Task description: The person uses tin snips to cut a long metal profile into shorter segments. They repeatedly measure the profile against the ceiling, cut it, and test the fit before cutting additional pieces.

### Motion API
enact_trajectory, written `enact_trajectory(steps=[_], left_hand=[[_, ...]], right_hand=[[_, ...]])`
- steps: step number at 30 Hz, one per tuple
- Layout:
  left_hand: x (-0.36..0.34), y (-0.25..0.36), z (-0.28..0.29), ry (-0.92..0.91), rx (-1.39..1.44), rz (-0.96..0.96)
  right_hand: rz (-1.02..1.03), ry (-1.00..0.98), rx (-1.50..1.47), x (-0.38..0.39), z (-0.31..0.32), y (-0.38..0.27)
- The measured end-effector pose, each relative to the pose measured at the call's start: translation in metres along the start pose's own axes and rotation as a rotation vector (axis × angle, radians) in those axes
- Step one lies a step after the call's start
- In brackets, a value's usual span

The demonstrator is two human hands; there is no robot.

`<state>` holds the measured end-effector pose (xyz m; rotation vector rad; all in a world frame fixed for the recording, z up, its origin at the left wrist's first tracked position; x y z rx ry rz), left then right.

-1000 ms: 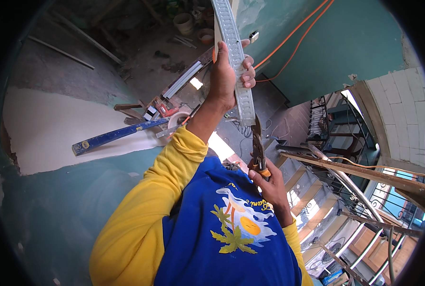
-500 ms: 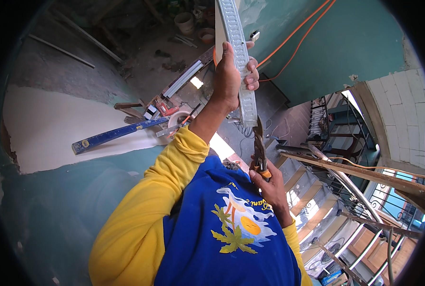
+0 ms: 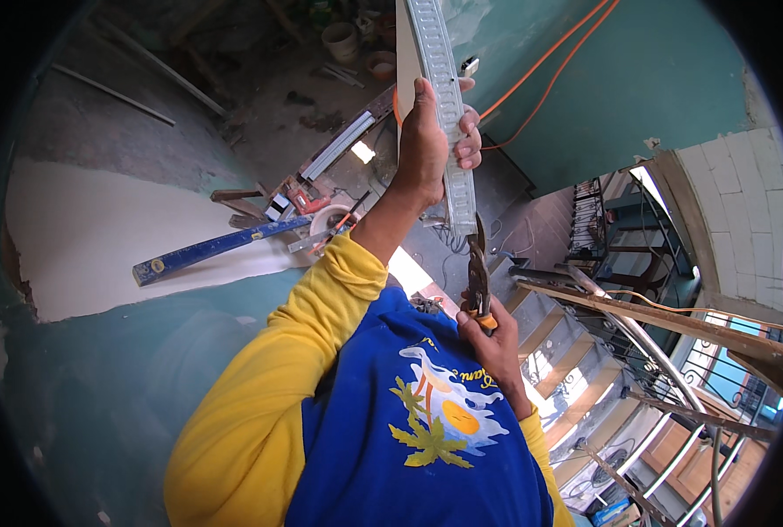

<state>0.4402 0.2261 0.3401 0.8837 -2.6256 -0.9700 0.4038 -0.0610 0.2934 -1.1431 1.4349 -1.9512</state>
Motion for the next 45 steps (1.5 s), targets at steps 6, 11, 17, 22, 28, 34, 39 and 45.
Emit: enact_trajectory(steps=[6,11,17,22,28,34,39,45], left_hand=[[-0.003,-0.002,0.001,-0.008,-0.031,0.011],[-0.006,-0.003,0.001,-0.011,-0.036,0.024],[-0.008,-0.008,0.002,0.005,-0.044,0.037],[-0.008,-0.008,0.001,0.012,-0.067,0.042],[-0.008,-0.010,0.000,0.002,-0.066,0.045],[-0.008,-0.011,0.001,-0.008,-0.056,0.043],[-0.005,-0.009,0.000,-0.017,-0.085,0.030],[-0.005,-0.008,0.000,-0.012,-0.088,0.031]], right_hand=[[0.012,0.024,-0.001,-0.003,-0.001,0.008],[0.023,0.029,-0.014,-0.004,-0.002,0.006],[-0.008,0.013,-0.027,-0.005,0.000,0.003],[-0.020,0.004,-0.025,-0.006,0.001,0.003],[-0.025,0.010,-0.034,-0.006,0.000,0.003],[-0.023,0.000,-0.028,-0.006,0.001,0.002],[-0.075,0.017,-0.059,-0.005,-0.001,0.001],[-0.044,0.061,-0.048,-0.005,-0.004,0.012]])
Point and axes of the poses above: each hand's wrist, its own x-axis away from the middle knuckle, its own z-axis out of the back of the hand, y = z × x, the point moved 3 cm from there along -x, towards the middle knuckle, and after that the axes turned 1 degree about -x, right-handed, at the moved point
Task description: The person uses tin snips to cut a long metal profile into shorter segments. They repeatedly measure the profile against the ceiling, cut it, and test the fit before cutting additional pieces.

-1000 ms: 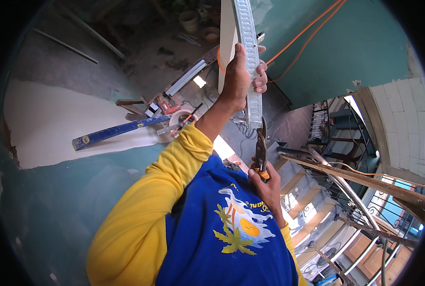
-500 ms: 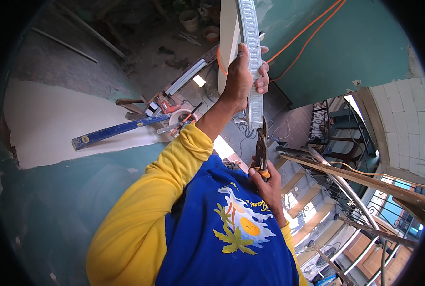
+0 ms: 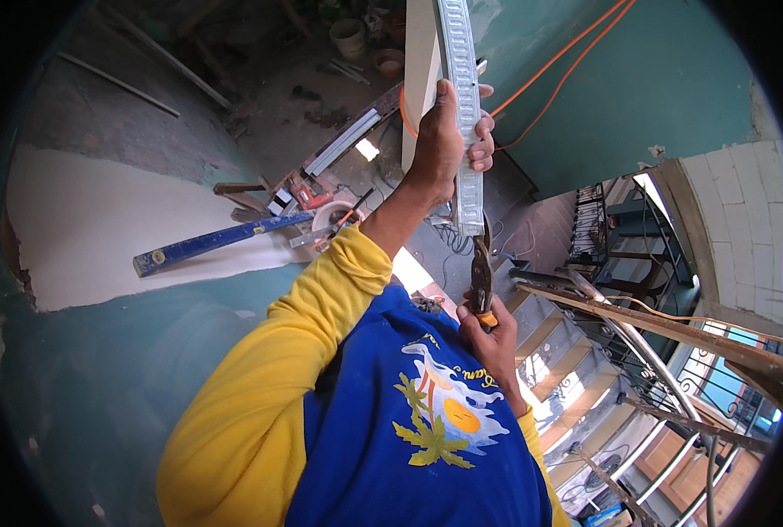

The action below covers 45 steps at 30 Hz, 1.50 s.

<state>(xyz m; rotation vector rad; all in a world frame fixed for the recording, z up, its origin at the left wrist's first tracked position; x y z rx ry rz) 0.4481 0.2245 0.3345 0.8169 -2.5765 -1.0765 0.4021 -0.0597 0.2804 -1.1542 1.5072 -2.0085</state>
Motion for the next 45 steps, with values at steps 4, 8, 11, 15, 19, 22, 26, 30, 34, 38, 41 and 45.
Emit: enact_trajectory(steps=[4,8,11,15,19,22,26,30,34,38,41,45], left_hand=[[0.001,0.002,0.002,-0.009,0.003,-0.011],[0.002,0.000,0.003,0.009,0.049,0.004],[0.004,0.000,0.003,0.018,0.049,0.015],[0.007,-0.001,0.003,0.005,0.046,0.016],[0.004,0.000,0.006,-0.003,0.024,-0.008],[0.005,0.000,0.003,0.006,0.041,0.016],[0.007,0.001,0.002,-0.003,0.044,0.016],[0.007,0.000,0.002,-0.012,0.046,0.018],[0.006,-0.001,0.002,-0.008,0.051,0.014],[0.003,0.004,0.003,0.003,0.082,0.007],[0.004,0.005,0.002,-0.004,0.080,0.014],[0.005,0.001,0.003,-0.006,0.072,0.012]], right_hand=[[0.027,-0.010,0.007,0.001,-0.004,-0.005],[0.020,-0.012,-0.001,0.001,-0.006,-0.005],[0.013,-0.030,-0.037,0.001,-0.008,-0.008],[-0.006,-0.045,-0.047,0.002,-0.008,-0.012],[-0.010,-0.043,-0.037,0.001,-0.009,-0.010],[-0.031,-0.059,-0.026,0.001,-0.007,-0.009],[-0.057,-0.079,-0.063,0.004,-0.008,-0.015],[-0.056,-0.092,-0.061,0.004,-0.007,-0.015],[-0.065,-0.106,-0.090,0.005,-0.005,-0.013],[-0.044,-0.122,-0.078,0.005,-0.003,-0.011],[-0.052,-0.118,-0.074,0.005,-0.003,-0.013],[-0.060,-0.106,-0.080,0.006,-0.004,-0.014]])
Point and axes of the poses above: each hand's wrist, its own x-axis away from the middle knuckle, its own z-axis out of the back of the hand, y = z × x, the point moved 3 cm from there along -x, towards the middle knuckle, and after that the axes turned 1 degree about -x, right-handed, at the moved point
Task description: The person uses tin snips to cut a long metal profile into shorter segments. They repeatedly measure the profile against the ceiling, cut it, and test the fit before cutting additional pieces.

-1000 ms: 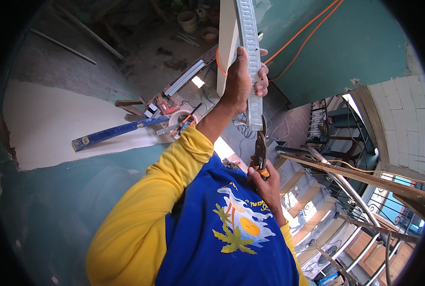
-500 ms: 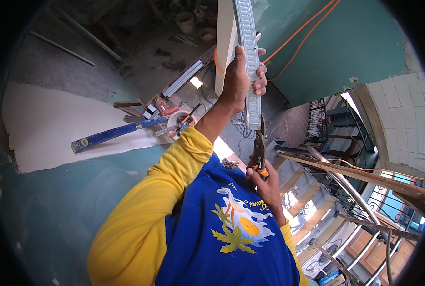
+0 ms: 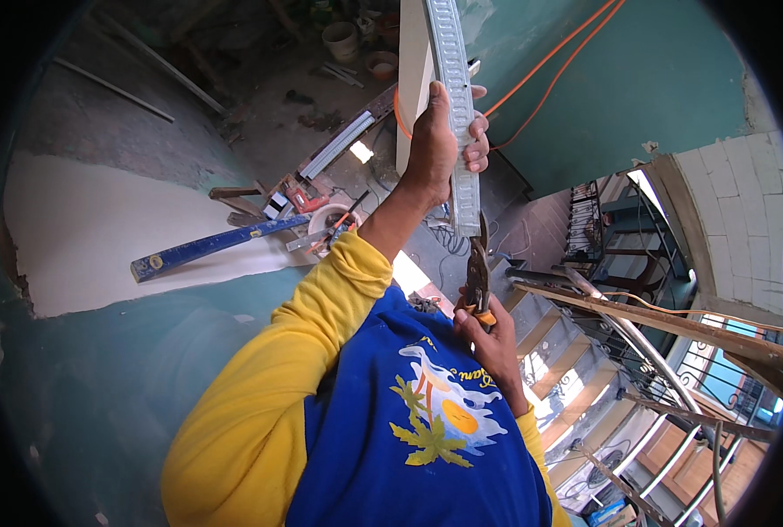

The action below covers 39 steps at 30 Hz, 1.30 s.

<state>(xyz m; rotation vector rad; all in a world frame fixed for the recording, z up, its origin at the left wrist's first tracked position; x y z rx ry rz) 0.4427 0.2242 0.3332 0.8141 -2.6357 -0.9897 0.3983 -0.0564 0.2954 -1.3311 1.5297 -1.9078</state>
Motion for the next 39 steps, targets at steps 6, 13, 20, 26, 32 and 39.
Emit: enact_trajectory(steps=[6,13,20,26,32,39], left_hand=[[0.000,-0.002,0.002,-0.006,-0.027,-0.019],[-0.001,-0.002,0.002,-0.031,-0.032,-0.034],[-0.008,0.012,0.019,0.125,-0.016,-0.077],[-0.019,0.012,0.046,0.110,0.164,-0.015],[-0.019,0.010,0.040,0.121,0.186,0.015],[-0.018,0.004,0.031,0.094,0.176,0.030]], right_hand=[[0.064,0.050,0.051,-0.003,-0.001,0.010],[0.142,0.100,0.148,-0.006,0.000,0.022],[0.211,0.060,0.296,-0.004,0.001,0.001],[0.103,-0.074,0.292,0.000,0.009,0.005],[0.078,-0.110,0.276,-0.002,0.004,-0.007],[0.054,-0.108,0.229,-0.007,0.004,-0.009]])
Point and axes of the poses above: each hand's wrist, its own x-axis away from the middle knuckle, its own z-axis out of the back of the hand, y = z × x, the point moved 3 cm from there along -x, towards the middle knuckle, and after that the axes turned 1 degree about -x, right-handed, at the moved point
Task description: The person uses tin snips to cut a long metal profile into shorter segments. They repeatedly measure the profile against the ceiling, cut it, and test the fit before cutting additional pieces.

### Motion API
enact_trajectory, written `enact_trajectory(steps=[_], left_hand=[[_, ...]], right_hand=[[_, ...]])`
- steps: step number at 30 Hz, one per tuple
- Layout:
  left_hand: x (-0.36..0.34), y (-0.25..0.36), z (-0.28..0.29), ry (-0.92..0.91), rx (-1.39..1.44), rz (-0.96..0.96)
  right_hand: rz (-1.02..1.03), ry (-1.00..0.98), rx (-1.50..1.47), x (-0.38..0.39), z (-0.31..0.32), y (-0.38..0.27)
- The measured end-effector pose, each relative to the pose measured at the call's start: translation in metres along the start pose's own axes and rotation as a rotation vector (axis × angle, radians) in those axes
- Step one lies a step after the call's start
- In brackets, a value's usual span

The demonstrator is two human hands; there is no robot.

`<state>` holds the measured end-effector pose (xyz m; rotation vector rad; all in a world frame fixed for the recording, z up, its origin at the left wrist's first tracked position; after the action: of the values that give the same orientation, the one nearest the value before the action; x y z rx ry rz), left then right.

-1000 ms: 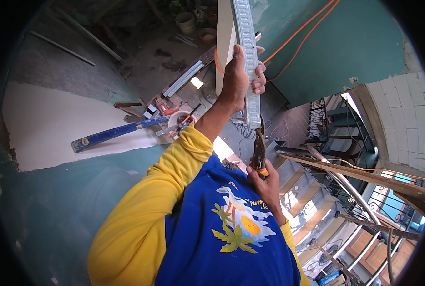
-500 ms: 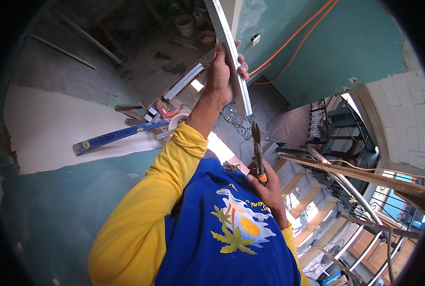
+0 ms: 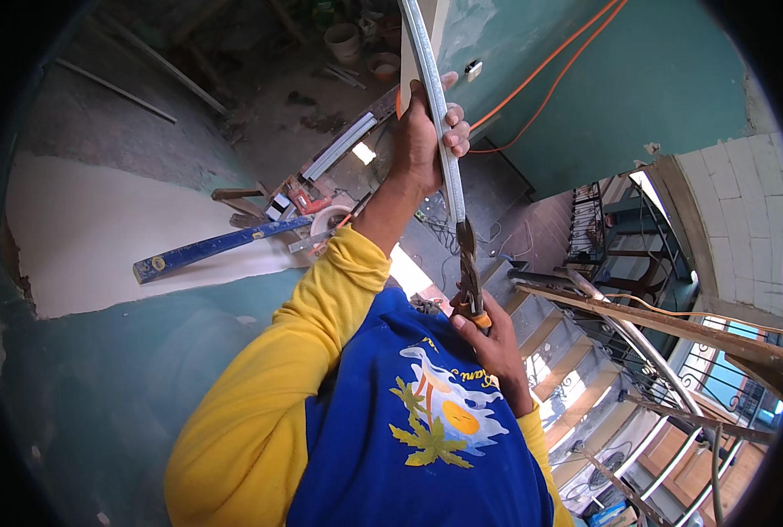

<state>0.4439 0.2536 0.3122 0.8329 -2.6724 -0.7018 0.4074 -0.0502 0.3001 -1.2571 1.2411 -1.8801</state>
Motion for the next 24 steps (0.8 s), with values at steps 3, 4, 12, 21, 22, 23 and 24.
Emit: enact_trajectory(steps=[3,4,12,21,22,23,24], left_hand=[[0.001,-0.003,-0.001,-0.004,0.016,0.009],[0.002,-0.003,-0.003,-0.002,0.021,0.013],[0.001,-0.003,-0.005,-0.016,0.009,0.009],[0.000,-0.004,-0.009,-0.006,0.002,0.012],[0.000,-0.004,-0.010,0.001,0.002,0.017],[0.000,-0.005,-0.010,0.008,0.002,0.022],[-0.001,-0.006,-0.008,0.026,0.020,0.027]], right_hand=[[-0.024,0.007,-0.026,0.000,-0.001,-0.006],[-0.025,0.002,-0.031,0.000,-0.001,-0.005],[-0.015,-0.022,-0.063,-0.001,0.001,-0.003],[-0.007,-0.044,-0.114,-0.003,0.004,0.001],[-0.004,-0.043,-0.138,-0.003,0.004,0.002],[-0.001,-0.042,-0.163,-0.003,0.004,0.002],[0.002,-0.042,-0.188,-0.003,0.004,0.003]])
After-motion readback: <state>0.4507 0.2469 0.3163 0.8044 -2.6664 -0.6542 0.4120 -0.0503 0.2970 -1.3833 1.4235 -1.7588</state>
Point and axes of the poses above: each hand's wrist, its own x-axis away from the middle knuckle, its own z-axis out of the back of the hand, y = z × x, the point moved 3 cm from there along -x, towards the middle knuckle, and after that the axes turned 1 degree about -x, right-handed, at the moved point
